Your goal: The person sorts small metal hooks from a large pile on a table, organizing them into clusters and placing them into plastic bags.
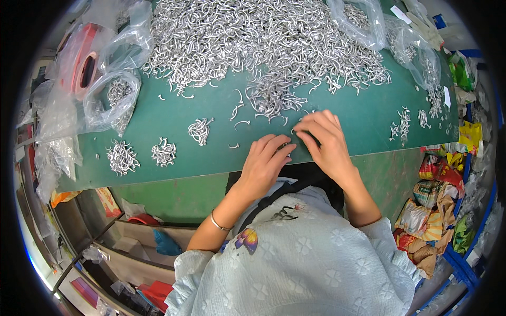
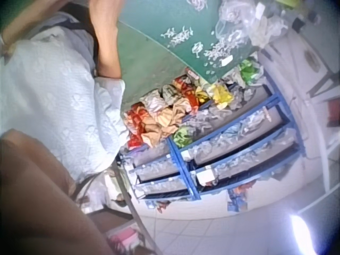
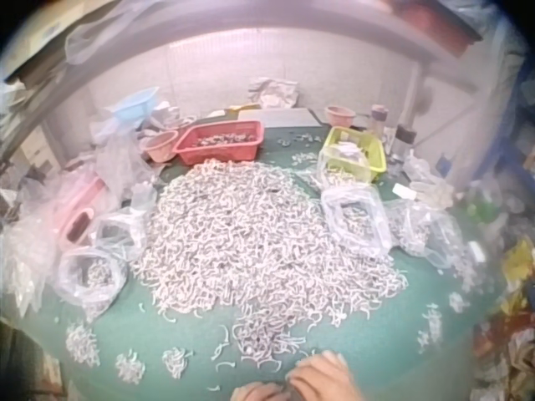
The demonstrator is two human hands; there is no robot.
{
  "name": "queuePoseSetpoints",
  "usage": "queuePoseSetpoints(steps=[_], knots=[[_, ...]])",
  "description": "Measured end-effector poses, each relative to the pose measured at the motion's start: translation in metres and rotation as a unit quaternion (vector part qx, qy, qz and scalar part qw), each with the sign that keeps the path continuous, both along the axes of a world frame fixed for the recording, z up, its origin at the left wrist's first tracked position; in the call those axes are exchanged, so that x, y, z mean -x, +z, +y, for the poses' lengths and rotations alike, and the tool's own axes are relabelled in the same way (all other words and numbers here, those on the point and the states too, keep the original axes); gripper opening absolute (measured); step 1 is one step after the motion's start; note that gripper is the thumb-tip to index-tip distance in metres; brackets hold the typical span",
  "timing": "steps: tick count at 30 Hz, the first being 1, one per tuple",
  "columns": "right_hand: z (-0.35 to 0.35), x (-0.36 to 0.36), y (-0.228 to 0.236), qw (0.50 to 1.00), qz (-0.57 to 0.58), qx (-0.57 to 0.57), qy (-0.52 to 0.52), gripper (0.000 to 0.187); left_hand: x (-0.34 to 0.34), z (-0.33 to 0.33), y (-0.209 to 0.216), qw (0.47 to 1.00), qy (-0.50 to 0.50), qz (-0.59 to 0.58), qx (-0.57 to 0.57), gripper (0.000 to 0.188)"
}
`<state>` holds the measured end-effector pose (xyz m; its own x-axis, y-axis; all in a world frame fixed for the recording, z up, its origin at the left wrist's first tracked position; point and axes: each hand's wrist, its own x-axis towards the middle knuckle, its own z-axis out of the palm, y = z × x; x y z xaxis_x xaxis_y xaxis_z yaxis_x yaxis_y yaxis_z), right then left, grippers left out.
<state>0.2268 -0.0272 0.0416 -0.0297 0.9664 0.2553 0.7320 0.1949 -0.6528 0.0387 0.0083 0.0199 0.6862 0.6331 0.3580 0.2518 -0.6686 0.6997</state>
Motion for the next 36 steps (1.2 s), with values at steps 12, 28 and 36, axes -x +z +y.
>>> queuePoseSetpoints(steps=[12, 28, 36], knots=[[0.019, 0.005, 0.002, 0.994, -0.086, -0.033, -0.059, 0.017, 0.001, -0.001, -0.006, 1.0, 0.009, -0.002, 0.02, 0.034], [0.011, 0.018, -0.002, 0.975, -0.161, -0.012, -0.151, 0.021, 0.007, -0.007, -0.002, 0.998, 0.052, 0.001, 0.034, 0.036], [0.01, 0.013, -0.005, 0.985, -0.129, -0.041, -0.11, 0.02, 0.006, -0.007, -0.001, 0.997, 0.063, -0.005, 0.052, 0.04]])
